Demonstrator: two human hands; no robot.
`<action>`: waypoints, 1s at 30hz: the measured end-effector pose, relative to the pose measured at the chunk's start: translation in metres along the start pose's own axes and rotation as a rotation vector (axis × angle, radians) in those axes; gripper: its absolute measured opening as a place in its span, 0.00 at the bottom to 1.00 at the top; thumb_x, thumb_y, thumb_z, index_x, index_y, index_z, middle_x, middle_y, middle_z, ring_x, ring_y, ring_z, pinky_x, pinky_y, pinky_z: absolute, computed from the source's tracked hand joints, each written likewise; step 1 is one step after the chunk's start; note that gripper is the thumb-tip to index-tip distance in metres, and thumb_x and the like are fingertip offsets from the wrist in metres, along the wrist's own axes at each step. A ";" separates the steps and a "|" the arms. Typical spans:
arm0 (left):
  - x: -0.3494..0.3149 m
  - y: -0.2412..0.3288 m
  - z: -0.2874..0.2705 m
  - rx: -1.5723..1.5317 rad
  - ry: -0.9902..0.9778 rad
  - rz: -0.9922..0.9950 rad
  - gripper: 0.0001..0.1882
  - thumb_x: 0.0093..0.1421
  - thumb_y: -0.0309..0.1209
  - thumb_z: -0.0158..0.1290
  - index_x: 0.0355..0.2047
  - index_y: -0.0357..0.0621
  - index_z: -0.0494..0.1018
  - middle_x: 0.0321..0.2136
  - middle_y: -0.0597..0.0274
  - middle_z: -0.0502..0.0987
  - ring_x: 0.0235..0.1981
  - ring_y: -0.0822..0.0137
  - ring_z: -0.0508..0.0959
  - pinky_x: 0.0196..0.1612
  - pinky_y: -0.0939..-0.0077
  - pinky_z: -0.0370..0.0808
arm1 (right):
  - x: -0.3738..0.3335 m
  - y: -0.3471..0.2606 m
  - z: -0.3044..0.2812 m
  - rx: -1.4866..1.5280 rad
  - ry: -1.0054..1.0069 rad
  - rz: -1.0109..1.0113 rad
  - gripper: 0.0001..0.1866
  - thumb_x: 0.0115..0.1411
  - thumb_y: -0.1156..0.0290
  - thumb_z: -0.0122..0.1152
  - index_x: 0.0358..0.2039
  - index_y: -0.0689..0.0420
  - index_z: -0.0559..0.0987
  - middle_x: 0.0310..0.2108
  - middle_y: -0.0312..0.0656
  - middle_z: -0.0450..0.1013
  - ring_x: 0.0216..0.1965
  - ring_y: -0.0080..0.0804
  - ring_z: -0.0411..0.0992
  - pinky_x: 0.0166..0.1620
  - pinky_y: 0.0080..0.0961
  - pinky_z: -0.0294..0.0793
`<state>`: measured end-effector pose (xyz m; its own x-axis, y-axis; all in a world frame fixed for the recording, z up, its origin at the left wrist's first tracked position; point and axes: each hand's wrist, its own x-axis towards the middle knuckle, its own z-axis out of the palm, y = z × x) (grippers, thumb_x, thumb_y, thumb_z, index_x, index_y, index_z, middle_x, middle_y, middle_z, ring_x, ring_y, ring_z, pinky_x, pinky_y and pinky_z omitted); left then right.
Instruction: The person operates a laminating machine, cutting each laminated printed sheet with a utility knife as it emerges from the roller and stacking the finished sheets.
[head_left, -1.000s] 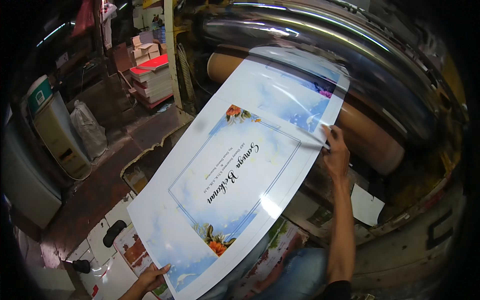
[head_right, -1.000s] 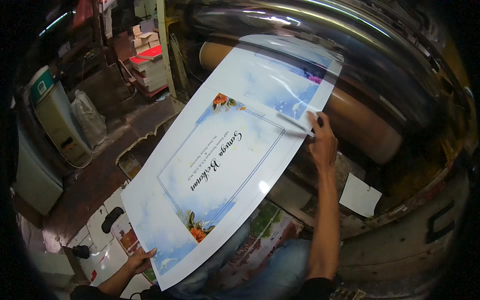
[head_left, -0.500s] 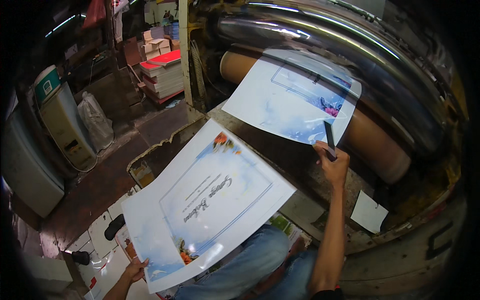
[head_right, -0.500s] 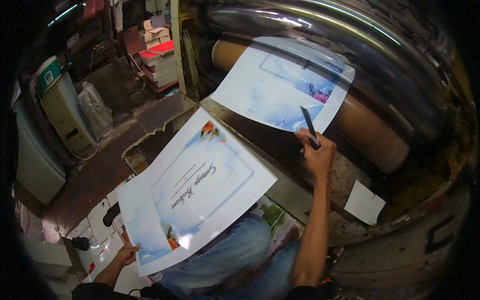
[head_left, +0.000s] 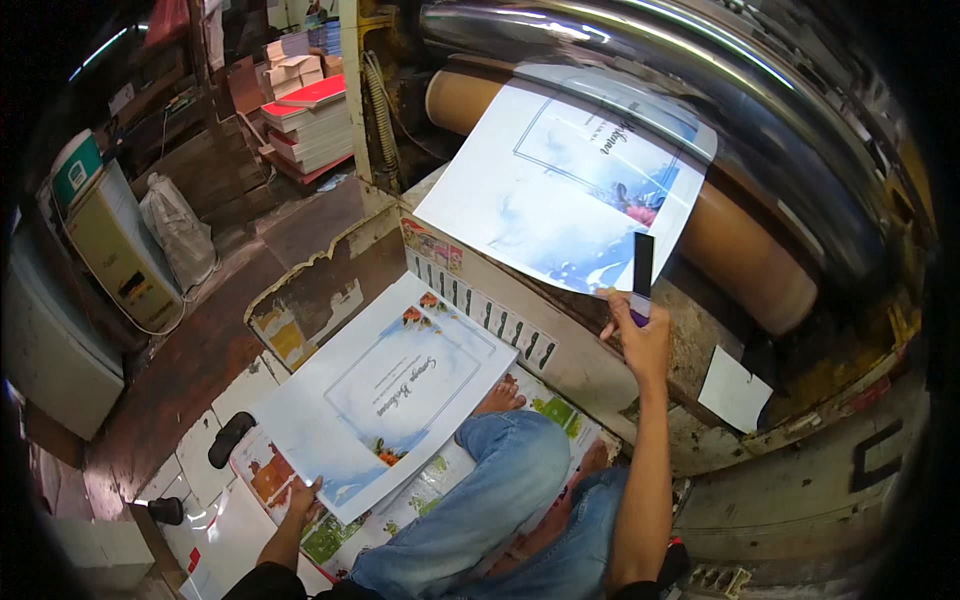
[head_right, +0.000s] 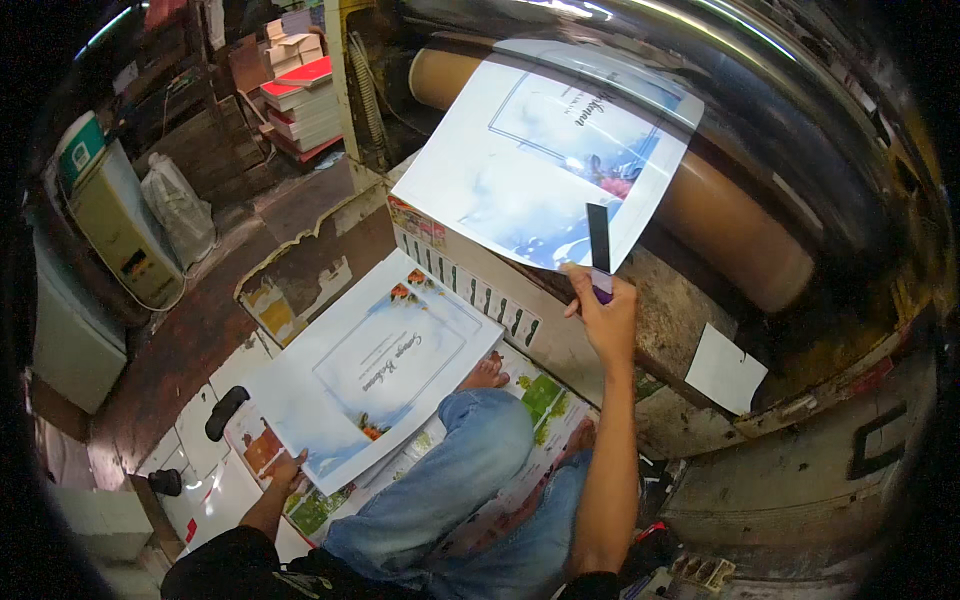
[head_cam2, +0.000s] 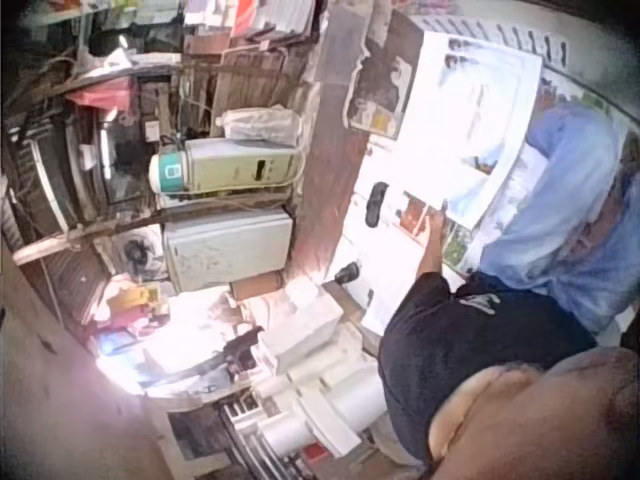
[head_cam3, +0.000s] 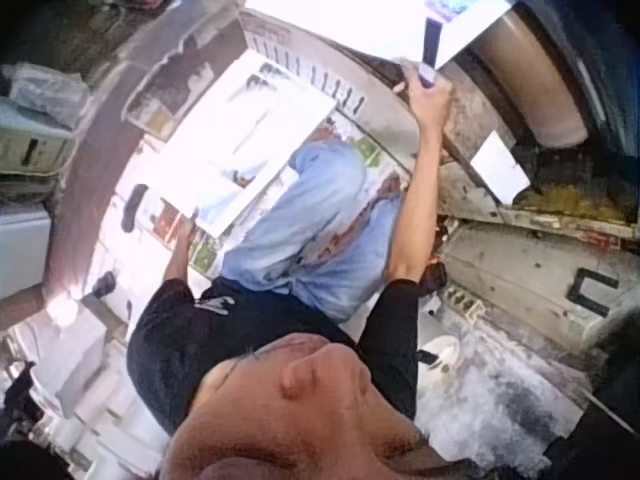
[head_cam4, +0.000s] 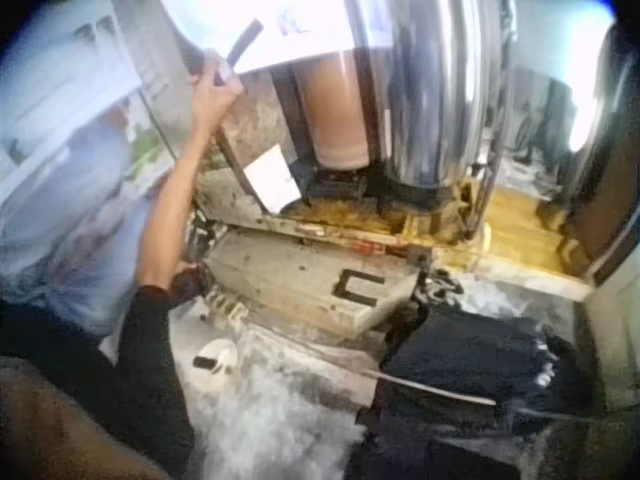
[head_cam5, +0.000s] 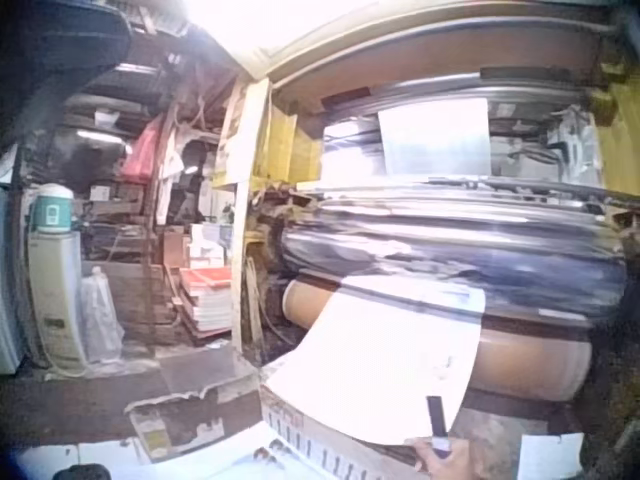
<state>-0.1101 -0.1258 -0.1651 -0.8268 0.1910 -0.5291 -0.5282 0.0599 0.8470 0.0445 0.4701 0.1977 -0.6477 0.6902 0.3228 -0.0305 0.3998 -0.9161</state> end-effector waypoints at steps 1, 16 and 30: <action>0.011 -0.010 -0.007 0.021 0.016 0.029 0.18 0.62 0.26 0.53 0.52 0.42 0.65 0.41 0.60 0.75 0.35 0.67 0.78 0.32 0.72 0.80 | -0.021 0.007 0.013 0.029 0.001 -0.015 0.16 0.60 0.61 0.62 0.34 0.64 0.82 0.18 0.33 0.72 0.16 0.18 0.68 0.22 0.16 0.64; 0.021 -0.058 0.065 0.117 0.328 -0.448 0.49 0.47 0.42 0.65 0.59 0.35 0.47 0.49 0.39 0.68 0.47 0.53 0.75 0.50 0.64 0.72 | -0.061 -0.043 0.022 0.010 -0.585 0.305 0.21 0.55 0.63 0.67 0.42 0.67 0.79 0.41 0.46 0.78 0.16 0.20 0.69 0.15 0.19 0.69; -0.063 0.203 0.284 0.212 -0.751 0.549 0.28 0.56 0.38 0.61 0.53 0.36 0.68 0.47 0.52 0.75 0.50 0.62 0.74 0.53 0.68 0.73 | -0.059 -0.069 0.019 -0.009 -0.942 0.267 0.19 0.52 0.59 0.70 0.35 0.64 0.83 0.17 0.36 0.75 0.10 0.18 0.66 0.14 0.17 0.66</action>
<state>-0.1106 0.1529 0.0550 -0.5701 0.8198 0.0542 0.0040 -0.0631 0.9980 0.0702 0.3908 0.2371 -0.9754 -0.0041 -0.2202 0.2083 0.3080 -0.9283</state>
